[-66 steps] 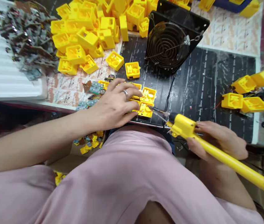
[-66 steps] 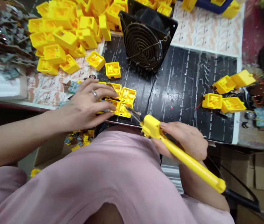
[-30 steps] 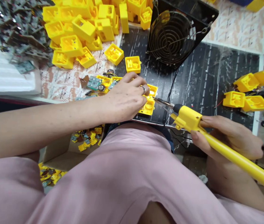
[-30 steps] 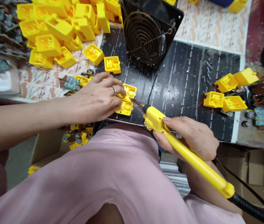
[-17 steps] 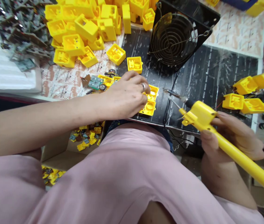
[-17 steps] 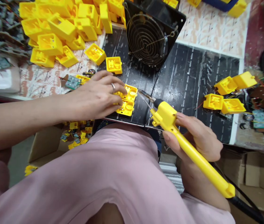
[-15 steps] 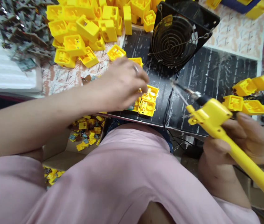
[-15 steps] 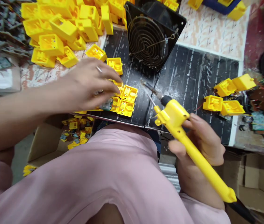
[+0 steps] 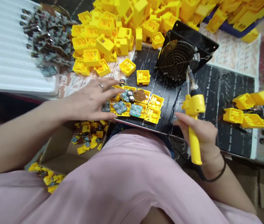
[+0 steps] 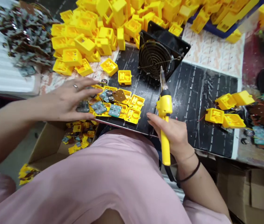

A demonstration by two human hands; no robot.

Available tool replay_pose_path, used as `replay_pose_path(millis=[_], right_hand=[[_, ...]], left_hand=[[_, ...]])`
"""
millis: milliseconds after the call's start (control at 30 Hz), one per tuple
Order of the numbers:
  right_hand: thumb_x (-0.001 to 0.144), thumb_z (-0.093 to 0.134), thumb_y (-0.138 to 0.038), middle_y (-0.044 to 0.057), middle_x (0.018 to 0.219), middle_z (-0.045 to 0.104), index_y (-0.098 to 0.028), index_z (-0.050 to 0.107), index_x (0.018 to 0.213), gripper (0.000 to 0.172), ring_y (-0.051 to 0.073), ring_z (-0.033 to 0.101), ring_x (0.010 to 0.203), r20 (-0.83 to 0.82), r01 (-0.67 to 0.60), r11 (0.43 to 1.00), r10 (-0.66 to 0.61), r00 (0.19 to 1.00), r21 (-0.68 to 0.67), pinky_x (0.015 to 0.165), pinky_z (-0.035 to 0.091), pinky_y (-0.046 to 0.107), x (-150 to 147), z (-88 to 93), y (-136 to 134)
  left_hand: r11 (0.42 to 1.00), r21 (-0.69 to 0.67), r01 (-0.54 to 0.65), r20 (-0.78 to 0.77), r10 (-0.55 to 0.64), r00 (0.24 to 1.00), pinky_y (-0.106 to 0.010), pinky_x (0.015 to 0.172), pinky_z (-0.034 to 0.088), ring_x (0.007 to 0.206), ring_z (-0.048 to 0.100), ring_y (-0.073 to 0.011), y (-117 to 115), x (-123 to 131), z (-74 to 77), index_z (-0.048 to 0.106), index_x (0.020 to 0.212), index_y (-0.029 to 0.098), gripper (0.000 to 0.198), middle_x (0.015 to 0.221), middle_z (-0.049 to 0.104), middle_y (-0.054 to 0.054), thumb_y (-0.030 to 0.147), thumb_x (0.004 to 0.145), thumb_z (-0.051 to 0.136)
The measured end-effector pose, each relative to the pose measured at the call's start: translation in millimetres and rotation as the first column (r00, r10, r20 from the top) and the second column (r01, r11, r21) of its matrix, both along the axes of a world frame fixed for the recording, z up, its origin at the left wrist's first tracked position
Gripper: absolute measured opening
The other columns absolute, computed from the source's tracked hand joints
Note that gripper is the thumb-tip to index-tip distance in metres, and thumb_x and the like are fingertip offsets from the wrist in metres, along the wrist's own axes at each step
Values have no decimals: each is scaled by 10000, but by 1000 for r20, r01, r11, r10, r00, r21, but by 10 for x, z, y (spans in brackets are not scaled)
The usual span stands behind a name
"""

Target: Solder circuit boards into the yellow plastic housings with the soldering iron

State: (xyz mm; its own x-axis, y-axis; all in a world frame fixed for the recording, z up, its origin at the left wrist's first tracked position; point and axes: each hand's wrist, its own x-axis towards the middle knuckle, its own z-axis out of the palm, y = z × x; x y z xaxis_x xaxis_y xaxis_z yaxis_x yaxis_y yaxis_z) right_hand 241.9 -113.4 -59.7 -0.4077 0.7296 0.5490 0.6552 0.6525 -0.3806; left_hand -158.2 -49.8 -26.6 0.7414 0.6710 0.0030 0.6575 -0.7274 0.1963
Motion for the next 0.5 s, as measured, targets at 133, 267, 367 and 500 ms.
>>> replay_pose_path(millis=[133, 267, 367, 500], right_hand=[[930, 761, -603, 69, 1070, 767, -249, 634, 1240, 488, 286, 775, 1020, 56, -133, 991, 132, 990, 12, 943, 654, 468, -297, -43, 168], [905, 800, -577, 119, 1193, 729, -250, 577, 1308, 565, 365, 714, 1189, 110, -180, 981, 187, 976, -74, 1064, 586, 632, -430, -148, 357], [945, 775, -484, 112, 1206, 725, -258, 545, 1349, 517, 339, 729, 1139, 42, -217, 974, 221, 974, -70, 989, 631, 543, -603, -213, 497], [971, 758, -434, 135, 1258, 722, -229, 542, 1358, 488, 304, 715, 1192, -19, -277, 959, 276, 961, -65, 967, 634, 437, -1238, -279, 505]], left_hand=[[995, 55, 82, -136, -74, 988, -622, 1301, 273, 1610, 323, -407, 23, 260, -90, 401, 1649, 263, 820, 1735, 376, -177, 628, 957, 648], [985, 107, 132, -171, -113, 979, -583, 1252, 356, 1560, 424, -393, 82, 449, -134, 411, 1663, 261, 806, 1710, 427, -194, 599, 966, 633], [984, 136, 112, -169, -88, 982, -576, 1148, 476, 1429, 566, -401, 13, 383, -132, 514, 1611, 240, 732, 1610, 542, -221, 555, 961, 636], [983, 172, 58, -136, -35, 990, -540, 1042, 568, 1272, 672, -387, -311, -188, 12, 675, 1450, 177, 548, 1454, 654, -249, 480, 1002, 583]])
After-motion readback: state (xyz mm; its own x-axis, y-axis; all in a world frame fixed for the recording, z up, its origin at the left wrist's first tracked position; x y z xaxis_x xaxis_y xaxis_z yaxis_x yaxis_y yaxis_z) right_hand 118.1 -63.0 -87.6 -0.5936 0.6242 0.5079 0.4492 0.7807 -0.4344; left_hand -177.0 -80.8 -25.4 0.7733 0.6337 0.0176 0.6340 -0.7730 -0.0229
